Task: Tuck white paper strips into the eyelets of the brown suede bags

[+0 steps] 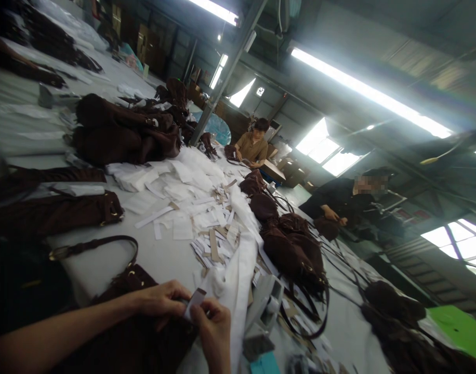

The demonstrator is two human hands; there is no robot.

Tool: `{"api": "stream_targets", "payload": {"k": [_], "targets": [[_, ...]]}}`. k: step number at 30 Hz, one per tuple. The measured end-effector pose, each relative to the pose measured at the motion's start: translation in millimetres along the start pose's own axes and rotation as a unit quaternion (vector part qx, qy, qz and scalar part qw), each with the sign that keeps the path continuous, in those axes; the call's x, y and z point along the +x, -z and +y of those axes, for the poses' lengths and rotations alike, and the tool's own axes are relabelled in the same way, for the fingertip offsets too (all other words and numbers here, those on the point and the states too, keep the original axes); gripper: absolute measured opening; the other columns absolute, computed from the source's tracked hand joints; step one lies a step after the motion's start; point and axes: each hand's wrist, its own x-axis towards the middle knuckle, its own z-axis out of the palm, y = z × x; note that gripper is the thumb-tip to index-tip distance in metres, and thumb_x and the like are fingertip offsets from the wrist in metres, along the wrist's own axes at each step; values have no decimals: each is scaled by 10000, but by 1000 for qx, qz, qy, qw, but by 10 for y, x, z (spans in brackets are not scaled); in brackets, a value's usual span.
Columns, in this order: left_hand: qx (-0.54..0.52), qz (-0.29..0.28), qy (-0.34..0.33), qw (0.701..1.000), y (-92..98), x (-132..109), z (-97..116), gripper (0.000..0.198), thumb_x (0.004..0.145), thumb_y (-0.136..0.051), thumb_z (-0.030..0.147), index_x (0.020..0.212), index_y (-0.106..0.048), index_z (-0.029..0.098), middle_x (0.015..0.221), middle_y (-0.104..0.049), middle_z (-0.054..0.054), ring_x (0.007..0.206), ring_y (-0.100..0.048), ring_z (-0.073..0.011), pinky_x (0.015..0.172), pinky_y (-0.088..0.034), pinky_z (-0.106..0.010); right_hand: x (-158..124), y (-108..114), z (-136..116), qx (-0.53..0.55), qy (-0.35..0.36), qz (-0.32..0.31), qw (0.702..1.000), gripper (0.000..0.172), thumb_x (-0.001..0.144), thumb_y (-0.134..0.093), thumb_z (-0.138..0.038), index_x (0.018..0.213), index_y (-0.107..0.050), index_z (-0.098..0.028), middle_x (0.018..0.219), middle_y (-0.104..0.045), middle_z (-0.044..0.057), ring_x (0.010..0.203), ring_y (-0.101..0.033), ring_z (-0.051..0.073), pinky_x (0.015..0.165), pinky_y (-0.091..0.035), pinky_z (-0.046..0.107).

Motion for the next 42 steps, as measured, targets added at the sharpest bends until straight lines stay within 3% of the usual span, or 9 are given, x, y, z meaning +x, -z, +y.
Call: {"api": "stream_targets", "payload": {"k": [5,9,12,15,18,21,27,34,42], "targets": [[51,22,-12,998,-19,-6,16,342,808,-615,399,1043,-660,154,644,-530,39,373,-489,-75,339,-393,-167,12,-20,77,39,-65,22,997,262,610,-739,-379,661,-731,-122,603,-656,33,588,-543,153,560,-415,251],[99,25,-22,995,-37,-12,17,337,841,-573,401,1061,-661,161,638,-524,40,390,-454,-67,347,-355,-158,4,20,160,79,-62,47,994,299,599,-776,-354,788,-671,-147,600,-630,-10,555,-525,123,532,-403,223],[141,23,-40,989,-57,-24,29,287,843,-565,355,1019,-682,161,642,-531,37,435,-433,-67,368,-316,-153,5,107,117,68,-36,-3,997,421,643,-751,-325,1013,-620,-172,590,-587,-50,529,-497,108,499,-370,203],[161,20,-47,986,-82,-30,52,245,834,-557,300,971,-691,147,644,-530,37,468,-418,-69,397,-298,-158,40,200,-48,-15,-8,-81,997,388,698,-679,-278,1062,-649,-150,596,-561,-44,541,-482,109,488,-348,200],[169,28,-76,982,-97,-26,58,204,818,-552,251,910,-691,133,655,-518,38,536,-423,-74,468,-326,-155,126,240,-254,-148,13,-156,977,221,718,-548,-189,858,-714,-145,561,-533,-47,515,-441,93,465,-302,194],[202,29,-80,976,-91,-13,20,178,804,-554,237,871,-677,127,622,-479,44,542,-409,-76,469,-311,-155,234,222,-390,-286,39,-194,937,196,660,-496,-140,565,-667,-141,460,-470,-56,455,-379,75,430,-230,201],[265,48,-106,957,-78,42,-111,127,781,-561,211,830,-653,137,600,-476,54,558,-427,-85,491,-309,-163,275,112,-400,-390,70,-160,904,139,603,-561,-101,552,-681,-148,475,-586,-8,495,-507,118,475,-255,233],[196,124,-81,969,-93,150,-117,209,792,-540,251,621,-558,132,557,-447,56,551,-418,-82,490,-291,-174,80,-99,-186,-501,87,-62,859,276,796,-427,-8,783,-680,-119,739,-689,131,680,-640,232,573,-339,287],[131,189,-21,973,-88,171,-144,238,793,-523,348,708,-595,137,491,-467,58,386,-434,-85,358,-277,-181,-12,-47,109,-461,292,16,838,267,821,-436,5,849,-637,-169,701,-658,27,658,-647,175,610,-440,246]]}}
